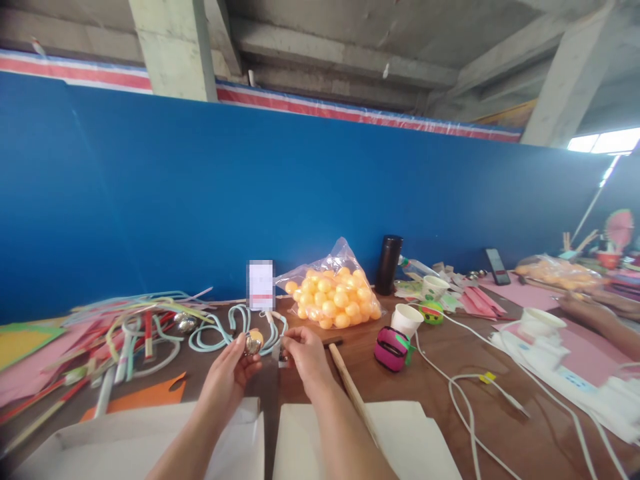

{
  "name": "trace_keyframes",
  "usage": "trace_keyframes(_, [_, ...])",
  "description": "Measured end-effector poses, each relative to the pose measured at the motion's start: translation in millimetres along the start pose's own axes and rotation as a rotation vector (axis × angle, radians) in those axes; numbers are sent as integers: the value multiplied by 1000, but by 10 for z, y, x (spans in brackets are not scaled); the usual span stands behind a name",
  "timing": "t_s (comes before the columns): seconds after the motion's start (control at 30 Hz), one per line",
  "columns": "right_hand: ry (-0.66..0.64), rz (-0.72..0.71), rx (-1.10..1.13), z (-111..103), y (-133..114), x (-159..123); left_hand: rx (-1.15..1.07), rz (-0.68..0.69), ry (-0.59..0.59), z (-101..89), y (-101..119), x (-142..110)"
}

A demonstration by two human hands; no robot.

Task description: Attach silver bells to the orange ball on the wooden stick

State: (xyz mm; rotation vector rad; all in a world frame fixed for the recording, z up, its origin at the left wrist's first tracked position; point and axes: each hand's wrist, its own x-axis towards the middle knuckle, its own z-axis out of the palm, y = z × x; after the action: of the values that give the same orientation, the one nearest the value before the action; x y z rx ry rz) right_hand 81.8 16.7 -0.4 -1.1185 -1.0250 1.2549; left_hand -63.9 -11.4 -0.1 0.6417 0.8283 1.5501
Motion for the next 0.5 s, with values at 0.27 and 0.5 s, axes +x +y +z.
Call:
trace_keyframes(0.27, [-74, -30, 60, 29, 26, -9, -104, -54, -20, 9, 58, 8])
trace_keyframes(0.5, [-99, -15, 101, 41, -50, -81, -196, -114, 4, 12, 113, -11])
